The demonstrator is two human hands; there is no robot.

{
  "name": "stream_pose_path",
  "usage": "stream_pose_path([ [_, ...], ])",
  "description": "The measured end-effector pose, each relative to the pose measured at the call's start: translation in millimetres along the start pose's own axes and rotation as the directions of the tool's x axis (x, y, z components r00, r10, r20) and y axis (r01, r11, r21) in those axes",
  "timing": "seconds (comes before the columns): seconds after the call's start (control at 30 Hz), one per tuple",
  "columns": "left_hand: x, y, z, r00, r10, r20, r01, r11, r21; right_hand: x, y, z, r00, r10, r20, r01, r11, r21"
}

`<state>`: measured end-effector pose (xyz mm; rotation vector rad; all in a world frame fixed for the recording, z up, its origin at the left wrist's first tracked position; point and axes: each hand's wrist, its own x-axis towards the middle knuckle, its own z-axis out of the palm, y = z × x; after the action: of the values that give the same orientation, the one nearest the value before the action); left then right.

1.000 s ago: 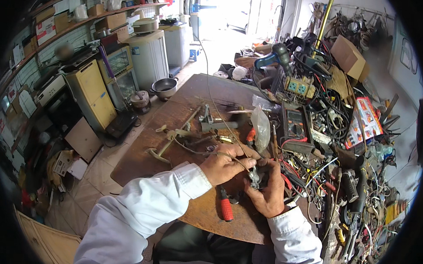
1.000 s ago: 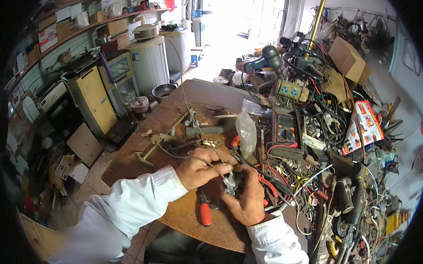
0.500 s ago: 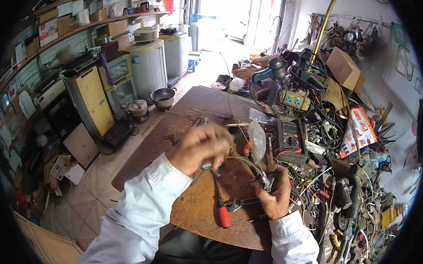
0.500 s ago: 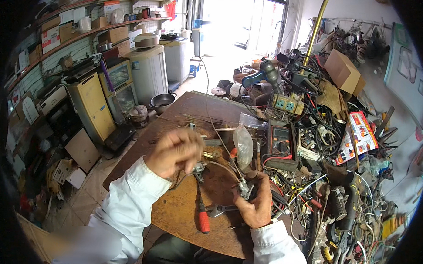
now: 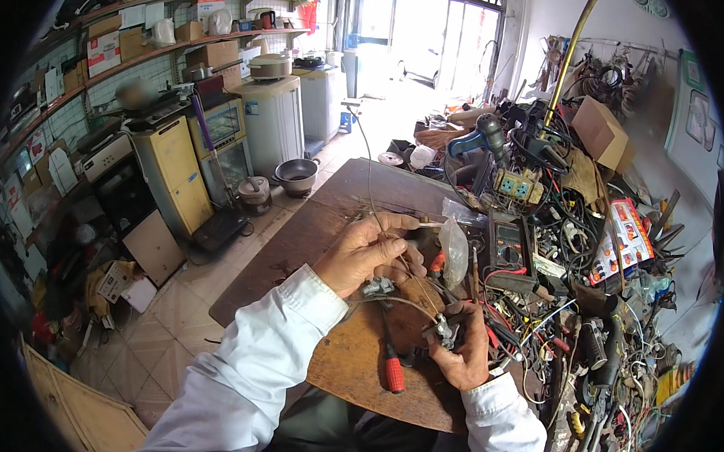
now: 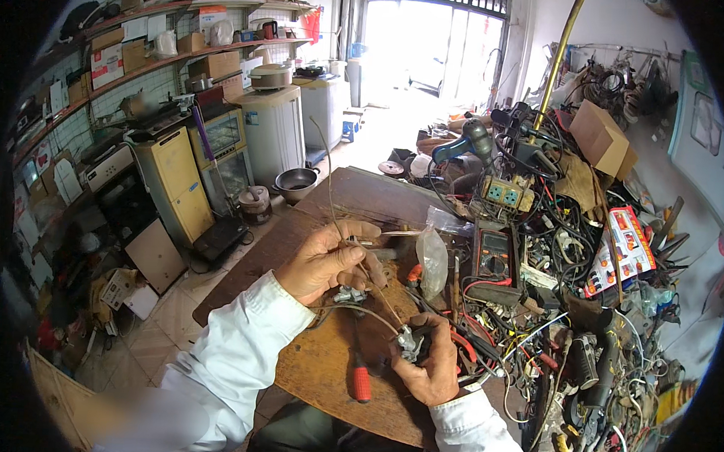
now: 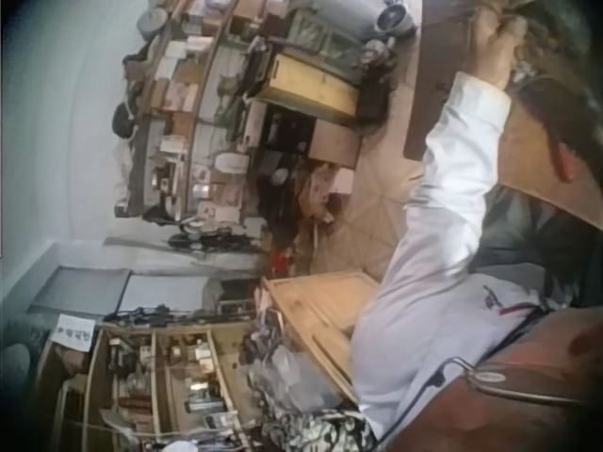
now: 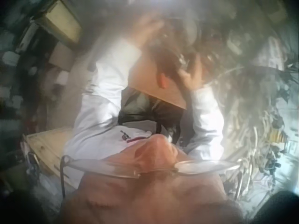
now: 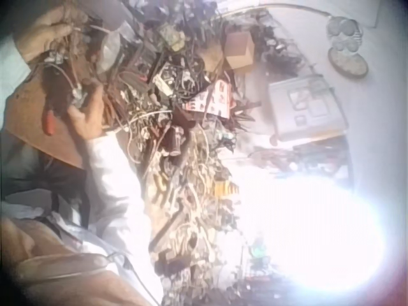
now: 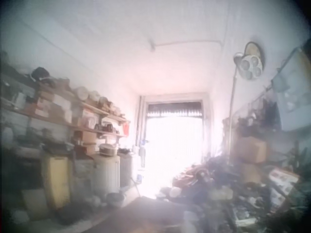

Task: The person works at a cluttered workbench, using pliers and a screwdriver to strip wires and adjust a small metal electrical component. They repeatedly strip wire ends and manipulate the component's internal parts.

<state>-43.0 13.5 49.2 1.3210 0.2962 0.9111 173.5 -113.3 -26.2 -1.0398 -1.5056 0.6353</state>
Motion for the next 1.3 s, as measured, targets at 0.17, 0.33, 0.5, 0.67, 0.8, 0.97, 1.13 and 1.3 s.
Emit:
stream_pose_path([
  [0.17,1.5,-3.3,3.8,0.997,0.040,-0.069,-0.034,0.996,0.087,-0.5,1.3,-2.5,1.000,0.010,0.002,-0.010,0.999,-0.030],
  [0.33,0.8,-8.0,4.0,0.991,0.089,-0.097,-0.075,0.987,0.144,-0.6,-2.0,-0.9,1.000,-0.014,0.014,0.015,0.999,-0.044],
  [0.5,-1.2,3.8,7.0,0.985,0.046,-0.167,-0.039,0.998,0.047,0.0,-1.8,-3.2,1.000,-0.021,-0.013,0.020,0.999,-0.034],
  [0.67,-8.1,16.9,-15.0,0.929,0.140,-0.342,-0.098,0.985,0.139,2.3,-14.1,-7.7,0.991,-0.131,0.007,0.128,0.959,-0.254],
  [0.8,-12.3,37.1,-12.8,0.890,0.203,-0.409,-0.047,0.932,0.360,-0.6,-15.4,-10.0,0.985,-0.166,0.044,0.171,0.931,-0.321],
  [0.97,-20.1,79.4,-2.6,0.847,0.306,-0.435,0.015,0.804,0.594,-4.7,-13.8,-6.8,0.978,-0.191,0.078,0.205,0.938,-0.280],
  [1.13,-28.2,95.1,-4.6,0.841,0.293,-0.455,0.036,0.808,0.587,-7.3,-14.0,-8.3,0.962,-0.254,0.103,0.274,0.908,-0.317],
  [1.3,-32.2,98.8,2.7,0.857,0.300,-0.419,0.019,0.795,0.606,-9.6,-10.3,-8.1,0.948,-0.295,0.121,0.319,0.892,-0.319],
])
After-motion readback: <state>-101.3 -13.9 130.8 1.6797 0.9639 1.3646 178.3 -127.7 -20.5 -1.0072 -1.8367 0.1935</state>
